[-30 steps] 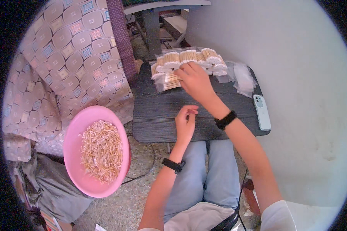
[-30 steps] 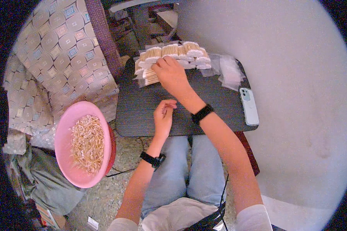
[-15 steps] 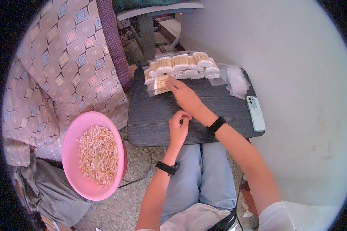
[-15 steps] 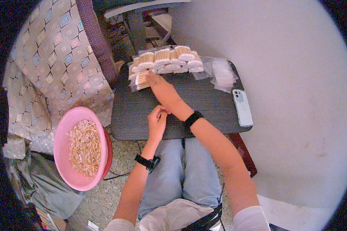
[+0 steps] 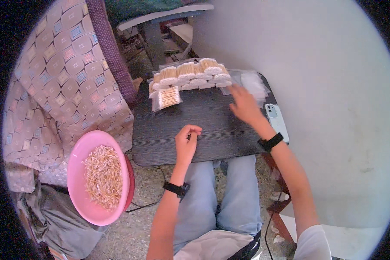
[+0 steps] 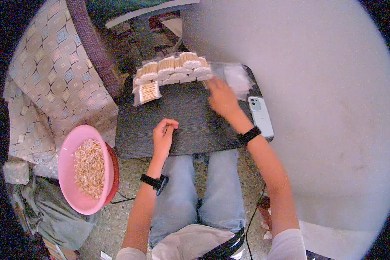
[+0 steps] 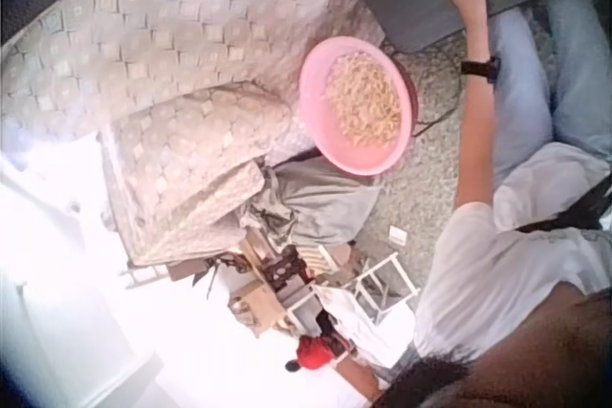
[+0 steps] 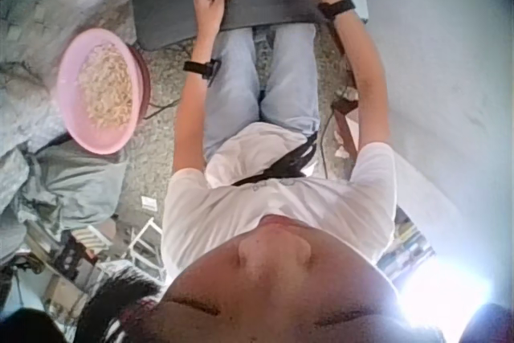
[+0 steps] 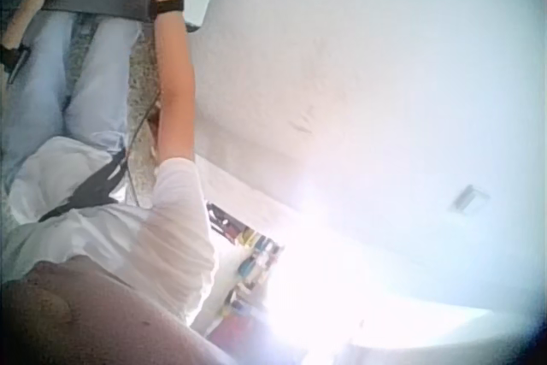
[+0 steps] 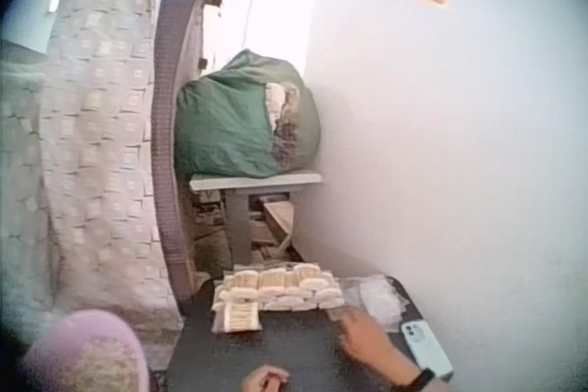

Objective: Sorting and packing cotton swabs into small plastic bags.

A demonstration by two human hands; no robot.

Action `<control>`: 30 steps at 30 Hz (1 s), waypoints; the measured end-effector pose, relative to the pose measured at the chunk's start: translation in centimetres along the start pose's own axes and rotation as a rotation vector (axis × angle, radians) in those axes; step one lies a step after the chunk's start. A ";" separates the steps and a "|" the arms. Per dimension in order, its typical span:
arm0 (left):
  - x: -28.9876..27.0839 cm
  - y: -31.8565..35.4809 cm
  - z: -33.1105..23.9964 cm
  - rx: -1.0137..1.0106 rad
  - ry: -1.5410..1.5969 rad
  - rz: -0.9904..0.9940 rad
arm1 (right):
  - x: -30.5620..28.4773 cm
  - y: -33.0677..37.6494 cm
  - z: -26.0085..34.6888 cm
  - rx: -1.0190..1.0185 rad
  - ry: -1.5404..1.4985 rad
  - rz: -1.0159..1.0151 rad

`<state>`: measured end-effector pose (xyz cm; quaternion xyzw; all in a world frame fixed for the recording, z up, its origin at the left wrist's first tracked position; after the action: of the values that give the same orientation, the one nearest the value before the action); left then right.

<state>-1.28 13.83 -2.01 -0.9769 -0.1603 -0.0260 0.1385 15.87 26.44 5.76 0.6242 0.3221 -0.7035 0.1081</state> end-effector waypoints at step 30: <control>-1.8 -1.2 -6.9 0.361 -0.617 -0.138 | 2.8 9.2 4.1 -0.069 -0.033 0.014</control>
<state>-3.43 12.43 4.78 -0.8855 -0.2623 0.2893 0.2519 17.10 17.72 0.20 0.6106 0.3402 -0.7013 0.1398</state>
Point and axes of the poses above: each hand's wrist, its own y-axis away from the middle knuckle, its own x-axis out of the palm, z = x × y, the point moved 10 cm from there along -y, towards the middle knuckle, and after that the axes turned 8 degrees about y, right-handed, at the moved point
